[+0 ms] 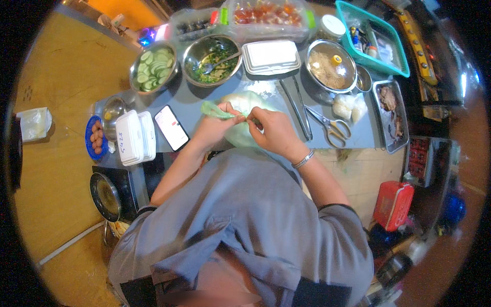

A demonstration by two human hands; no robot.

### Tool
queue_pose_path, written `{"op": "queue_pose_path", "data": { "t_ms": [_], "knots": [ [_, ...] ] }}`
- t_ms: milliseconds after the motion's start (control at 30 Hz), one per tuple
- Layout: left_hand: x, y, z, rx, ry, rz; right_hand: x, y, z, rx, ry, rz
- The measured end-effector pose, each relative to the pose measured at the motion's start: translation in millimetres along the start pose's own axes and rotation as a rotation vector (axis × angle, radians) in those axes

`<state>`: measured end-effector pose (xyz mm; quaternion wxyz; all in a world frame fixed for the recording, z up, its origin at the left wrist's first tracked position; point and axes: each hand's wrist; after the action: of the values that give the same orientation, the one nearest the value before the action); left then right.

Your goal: The person assembles takeout meals by placing sliced cucumbers, cooked meat, and rice into styrofoam containers. They use tongs and scissors to handle the food, then pack the containers into plastic bags. The person also retrieves a package of bread from a refrigerator and places it into a bag.

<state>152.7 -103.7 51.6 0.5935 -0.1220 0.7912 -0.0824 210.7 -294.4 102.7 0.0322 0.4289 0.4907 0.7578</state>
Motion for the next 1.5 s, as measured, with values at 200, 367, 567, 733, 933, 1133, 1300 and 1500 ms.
{"op": "queue_pose_path", "data": {
  "t_ms": [200,367,567,733,933,1133,1300,1500],
  "knots": [
    [5.8,-4.9,-8.4,0.014,-0.199,0.061,-8.3,-20.3,-13.9,0.032,-0.299,0.146],
    [-8.5,-14.5,-9.9,0.024,-0.621,0.551,-15.6,-4.5,4.6,-0.070,-0.049,0.069],
    [-5.0,-10.6,-9.9,-0.049,-0.737,0.840,-25.8,-9.6,24.6,0.197,0.000,0.269],
    [2.7,-17.1,-17.1,-0.154,-0.783,0.902,-35.1,-29.7,17.1,0.202,-0.001,0.385],
    [26.1,-12.9,-21.6,-0.228,-0.947,0.847,-32.3,-21.8,28.5,0.435,-0.159,0.633],
    [29.6,-9.7,-26.1,-0.346,-0.866,0.667,-34.3,-16.6,39.3,0.396,0.083,0.349],
    [3.4,-11.5,-46.2,-0.335,-0.767,0.740,-24.8,-17.2,36.4,0.001,0.378,-0.001],
    [-46.4,-29.7,-76.7,-0.224,-0.687,0.756,-6.8,20.5,39.2,-0.095,0.322,0.109]
  ]
}}
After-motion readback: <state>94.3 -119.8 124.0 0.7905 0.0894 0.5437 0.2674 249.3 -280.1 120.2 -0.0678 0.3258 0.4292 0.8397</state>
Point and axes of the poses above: each hand's wrist, its own z-axis towards the middle knuckle, its own y-axis out of the back of the hand, x = y × z, and after that the axes turned 12 degrees about -z, right-handed
